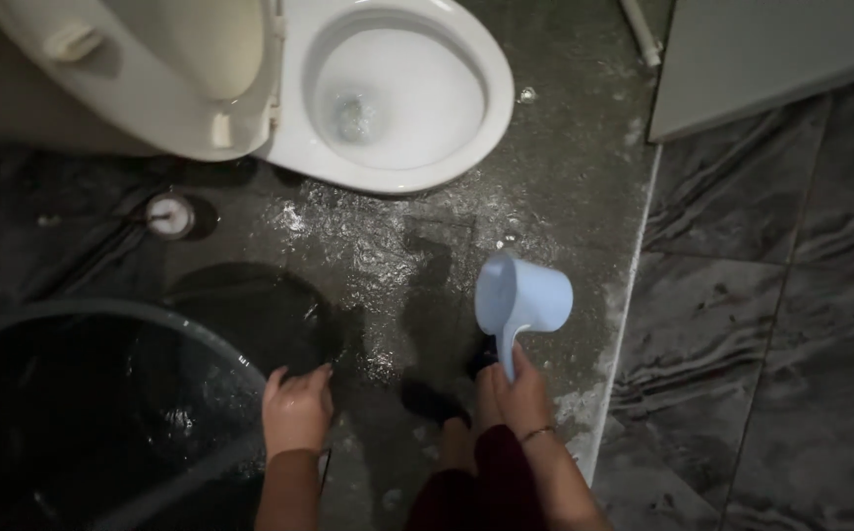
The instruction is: The recorder scrubs the interior of a toilet with a brush and rinses it with water from a dipper.
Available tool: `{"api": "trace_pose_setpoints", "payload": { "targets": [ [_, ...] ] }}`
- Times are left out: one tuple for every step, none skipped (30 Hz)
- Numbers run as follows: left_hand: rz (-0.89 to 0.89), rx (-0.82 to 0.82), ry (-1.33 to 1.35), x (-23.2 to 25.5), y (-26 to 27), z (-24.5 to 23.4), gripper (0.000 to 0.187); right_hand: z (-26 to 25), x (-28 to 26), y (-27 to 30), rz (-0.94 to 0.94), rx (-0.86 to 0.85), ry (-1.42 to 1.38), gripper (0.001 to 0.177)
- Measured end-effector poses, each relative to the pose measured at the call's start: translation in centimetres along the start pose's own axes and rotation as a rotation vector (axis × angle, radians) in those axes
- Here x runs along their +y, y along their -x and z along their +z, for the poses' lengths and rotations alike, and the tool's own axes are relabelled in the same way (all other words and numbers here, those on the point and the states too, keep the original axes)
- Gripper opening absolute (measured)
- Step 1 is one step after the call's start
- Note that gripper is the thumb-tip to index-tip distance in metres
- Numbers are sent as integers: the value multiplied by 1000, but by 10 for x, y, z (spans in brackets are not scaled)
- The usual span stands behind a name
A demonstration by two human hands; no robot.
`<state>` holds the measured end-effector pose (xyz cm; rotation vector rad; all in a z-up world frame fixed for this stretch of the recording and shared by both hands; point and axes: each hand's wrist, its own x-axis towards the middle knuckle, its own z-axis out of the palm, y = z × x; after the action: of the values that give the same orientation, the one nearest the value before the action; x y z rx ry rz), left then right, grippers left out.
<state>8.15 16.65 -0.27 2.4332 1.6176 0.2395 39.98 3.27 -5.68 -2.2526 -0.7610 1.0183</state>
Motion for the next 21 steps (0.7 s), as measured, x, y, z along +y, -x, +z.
{"api": "trace_pose_setpoints", "payload": {
  "targets": [
    [-14,-46,-36,4,-3,-4,13,5,3,1,-69,18,28,42],
    [-27,-90,-71,7,-7,-8,23,12,6,0,-141,37,56,50],
    [-41,-84,-71,8,-6,-7,23,16,0,-4,-151,28,62,50],
    [-45,-83,-64,8,-6,-6,26,20,-6,-9,-128,39,82,48],
    [-49,-81,-57,8,-5,-4,31,24,-12,-13,-106,50,103,46],
    [-68,-79,-58,8,-5,-5,31,28,-7,-17,-116,35,111,46],
    [-44,-50,-22,8,-6,-5,34,33,-3,-21,-65,20,-32,33],
    [-18,-20,16,8,-7,-5,37,37,2,-26,-11,5,-173,23],
    [-36,-17,17,7,-5,-3,37,33,10,-28,-19,-8,-164,23],
    [-28,-22,18,6,-5,0,38,28,17,-32,246,-66,-564,23],
    [-21,-27,20,5,-5,3,39,24,23,-36,517,-127,-961,24],
    [-41,-20,24,6,-5,3,39,17,25,-38,511,-140,-943,24],
    [-27,15,68,6,-4,4,37,10,28,-39,602,-170,-1076,28],
    [-16,52,109,6,-4,4,36,5,29,-41,696,-204,-1206,33],
    [-41,62,111,7,-6,3,36,6,31,-43,692,-220,-1184,33],
    [-57,21,144,8,-5,1,35,7,35,-43,716,-243,-1136,34],
    [-73,-20,178,10,-5,-1,34,7,38,-44,739,-264,-1087,35],
    [-99,-10,184,9,-3,1,34,17,38,-46,735,-279,-1062,35],
    [-65,55,184,9,-1,3,29,26,39,-49,715,-298,-861,32],
    [-24,128,179,9,-4,5,34,35,38,-55,678,-312,-668,31],
    [-43,147,181,10,-1,3,34,49,46,-63,661,-324,-650,31]
  ]
}}
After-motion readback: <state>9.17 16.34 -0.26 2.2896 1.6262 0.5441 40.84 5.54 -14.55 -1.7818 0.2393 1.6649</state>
